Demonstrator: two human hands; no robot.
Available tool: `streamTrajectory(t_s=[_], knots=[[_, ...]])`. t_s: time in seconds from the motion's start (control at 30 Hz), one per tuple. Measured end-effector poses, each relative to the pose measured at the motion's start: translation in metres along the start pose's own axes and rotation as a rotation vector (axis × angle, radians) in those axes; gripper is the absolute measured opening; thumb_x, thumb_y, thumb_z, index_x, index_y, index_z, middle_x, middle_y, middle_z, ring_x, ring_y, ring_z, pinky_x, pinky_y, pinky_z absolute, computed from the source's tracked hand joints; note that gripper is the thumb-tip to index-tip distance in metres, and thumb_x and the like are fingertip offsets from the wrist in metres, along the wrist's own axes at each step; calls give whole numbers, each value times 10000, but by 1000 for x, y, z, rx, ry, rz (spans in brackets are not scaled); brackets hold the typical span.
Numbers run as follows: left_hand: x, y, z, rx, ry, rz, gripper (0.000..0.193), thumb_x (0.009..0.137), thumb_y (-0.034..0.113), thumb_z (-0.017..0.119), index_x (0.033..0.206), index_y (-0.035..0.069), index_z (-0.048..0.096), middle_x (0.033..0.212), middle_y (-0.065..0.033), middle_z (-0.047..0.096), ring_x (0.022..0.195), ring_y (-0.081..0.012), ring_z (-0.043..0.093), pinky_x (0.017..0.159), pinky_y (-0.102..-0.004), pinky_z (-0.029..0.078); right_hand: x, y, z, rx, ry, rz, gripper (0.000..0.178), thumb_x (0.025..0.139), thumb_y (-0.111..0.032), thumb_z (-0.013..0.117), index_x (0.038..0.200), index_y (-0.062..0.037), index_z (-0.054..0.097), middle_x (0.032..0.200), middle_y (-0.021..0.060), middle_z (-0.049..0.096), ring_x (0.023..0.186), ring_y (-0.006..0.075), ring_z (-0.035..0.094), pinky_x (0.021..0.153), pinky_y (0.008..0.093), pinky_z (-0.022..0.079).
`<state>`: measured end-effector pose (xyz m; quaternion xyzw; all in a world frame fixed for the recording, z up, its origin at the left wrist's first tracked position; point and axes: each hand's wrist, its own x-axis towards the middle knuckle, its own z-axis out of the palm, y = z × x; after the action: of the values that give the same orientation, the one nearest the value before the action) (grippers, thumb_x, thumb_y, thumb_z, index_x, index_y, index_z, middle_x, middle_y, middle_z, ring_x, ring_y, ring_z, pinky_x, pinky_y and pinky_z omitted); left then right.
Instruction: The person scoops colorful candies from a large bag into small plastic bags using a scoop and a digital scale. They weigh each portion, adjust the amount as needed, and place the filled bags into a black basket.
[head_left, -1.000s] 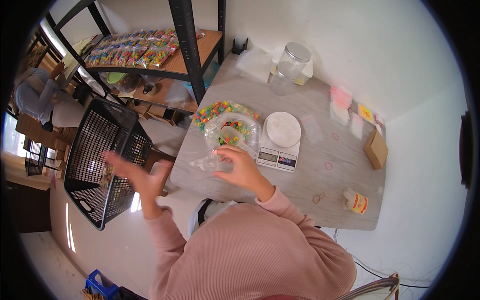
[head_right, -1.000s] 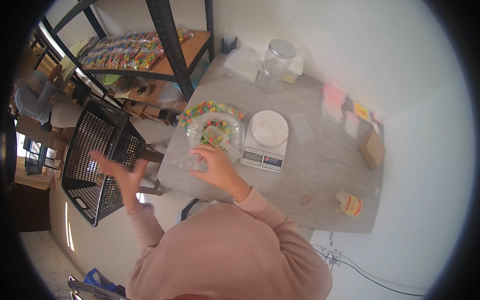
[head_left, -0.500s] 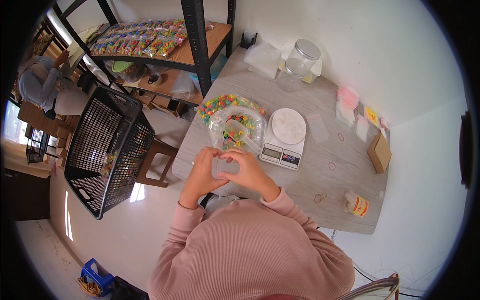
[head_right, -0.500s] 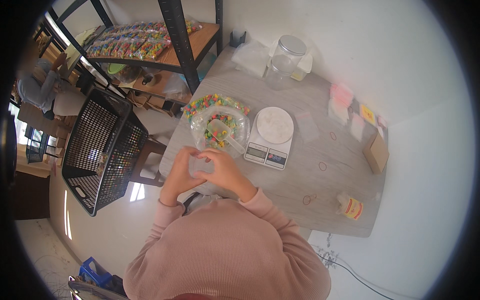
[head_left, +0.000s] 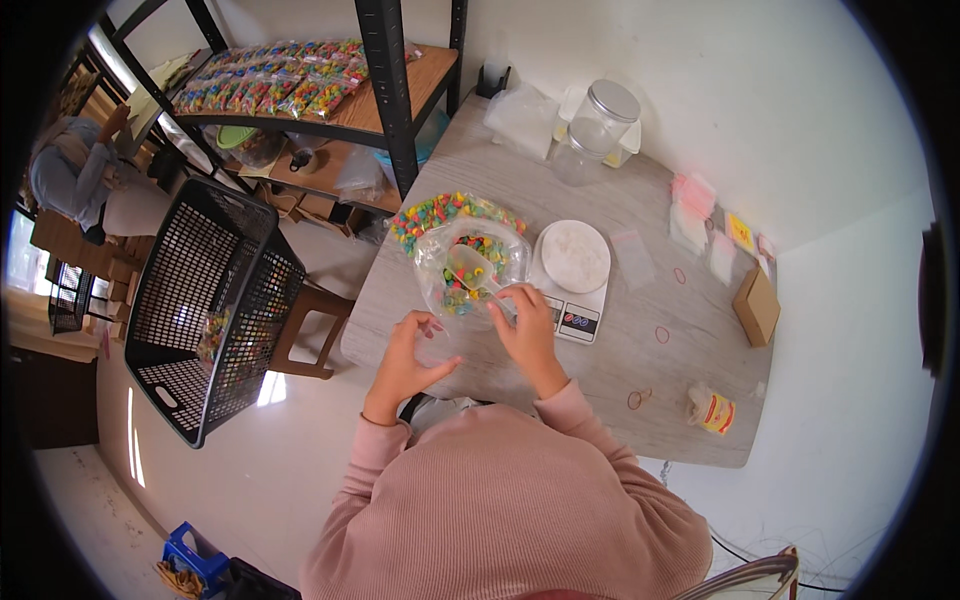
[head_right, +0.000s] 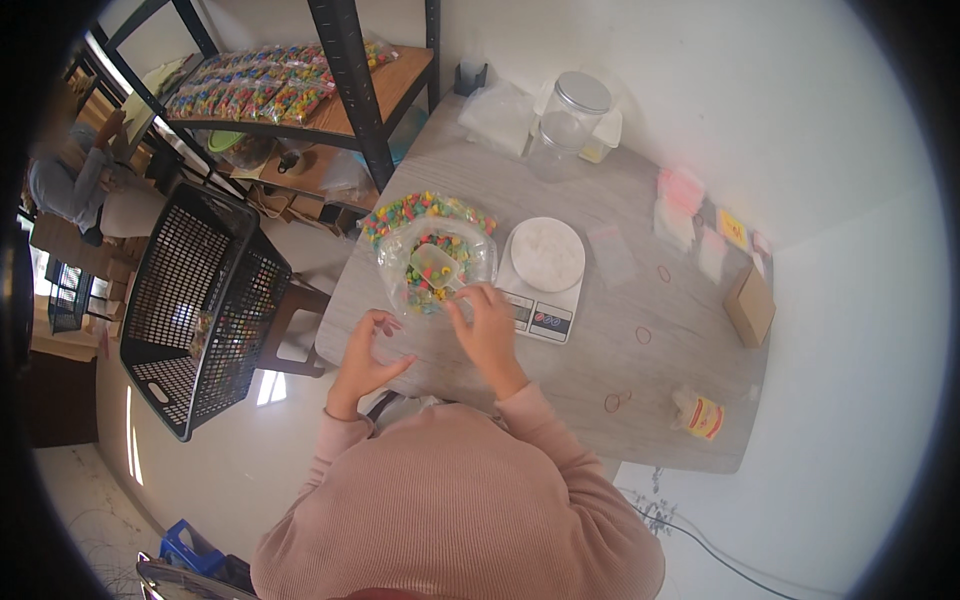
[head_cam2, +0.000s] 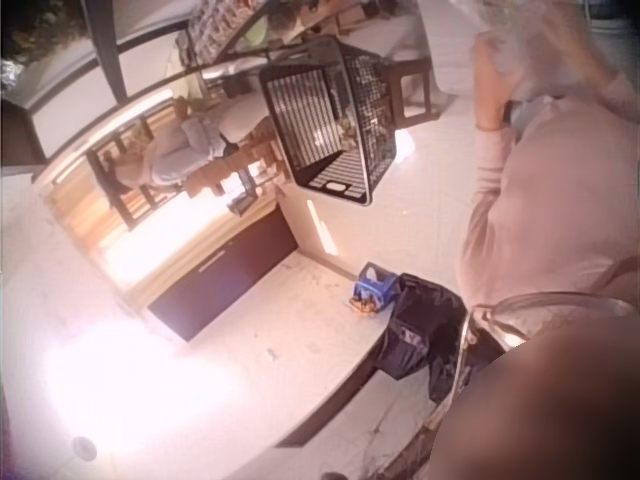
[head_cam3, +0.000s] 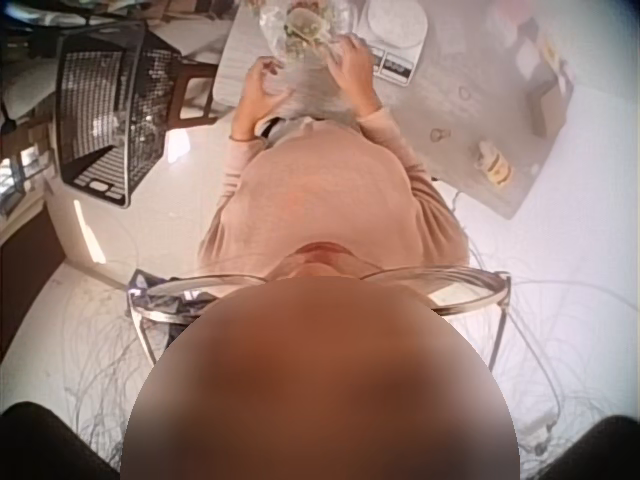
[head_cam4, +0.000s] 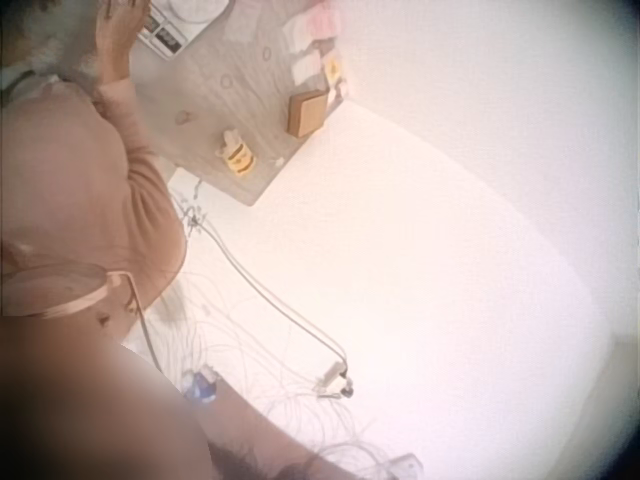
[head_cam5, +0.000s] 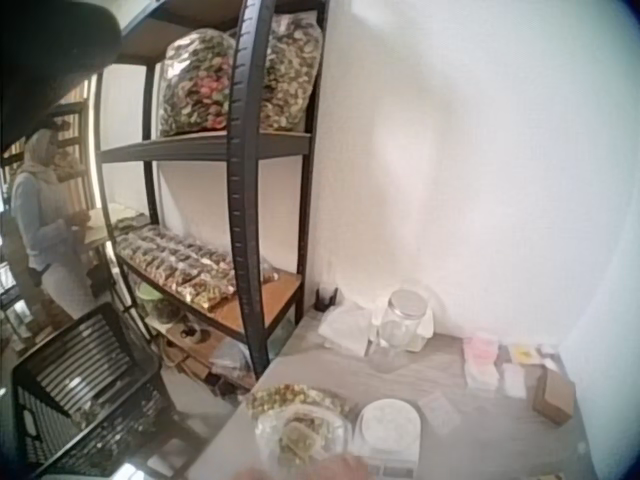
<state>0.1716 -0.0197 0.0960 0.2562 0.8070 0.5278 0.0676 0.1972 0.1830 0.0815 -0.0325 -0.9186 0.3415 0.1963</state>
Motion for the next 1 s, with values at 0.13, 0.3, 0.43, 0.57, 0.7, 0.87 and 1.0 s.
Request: streamTrajectory(t_s=[0.13,0.3,0.43,0.57,0.7,0.87,1.0], knots=[[-1,-22,-1,-234,85,-32,422,679,149,709,1012,40,475,961,-63,536,913,-174,508,818,-306,373,0,26,9,-312,-22,49,252,716,-239,663,922,-114,589,874,38,544,844,231,495,702,384,343],[4,-61,4,-465,175,-202,308,828,264,539,1036,45,479,1078,-74,523,1022,-197,484,861,-332,368,1,44,15,-184,-119,126,236,700,-237,679,883,-107,604,863,47,535,819,238,502,688,381,373],[11,-93,13,-623,177,-425,457,872,376,469,1158,21,445,1238,-112,457,1157,-217,419,905,-381,363,0,47,15,-172,-48,31,204,685,-215,691,827,-93,610,847,61,518,798,251,511,681,380,399],[28,-110,29,-845,214,-486,593,868,409,455,1291,10,339,1310,-109,390,1205,-238,383,958,-420,330,0,41,16,-223,-74,10,192,685,-184,695,804,-71,596,836,73,510,787,266,519,684,377,409],[44,-106,38,-972,186,-395,644,860,410,458,1336,15,284,1325,-89,374,1210,-236,375,986,-417,306,3,30,12,21,-115,123,169,729,-128,665,830,-27,574,834,103,525,762,293,539,665,362,437],[53,-99,38,-994,219,-361,667,856,420,460,1350,17,264,1321,-85,380,1211,-220,368,986,-398,307,17,19,4,153,68,64,141,772,-45,562,910,-17,565,869,141,541,762,320,562,649,389,456],[57,-99,38,-999,219,-334,691,854,431,464,1364,20,242,1330,-86,365,1232,-221,334,979,-400,312,35,22,10,7,148,-136,247,761,18,519,1001,-2,570,928,151,570,814,314,565,703,384,466]])
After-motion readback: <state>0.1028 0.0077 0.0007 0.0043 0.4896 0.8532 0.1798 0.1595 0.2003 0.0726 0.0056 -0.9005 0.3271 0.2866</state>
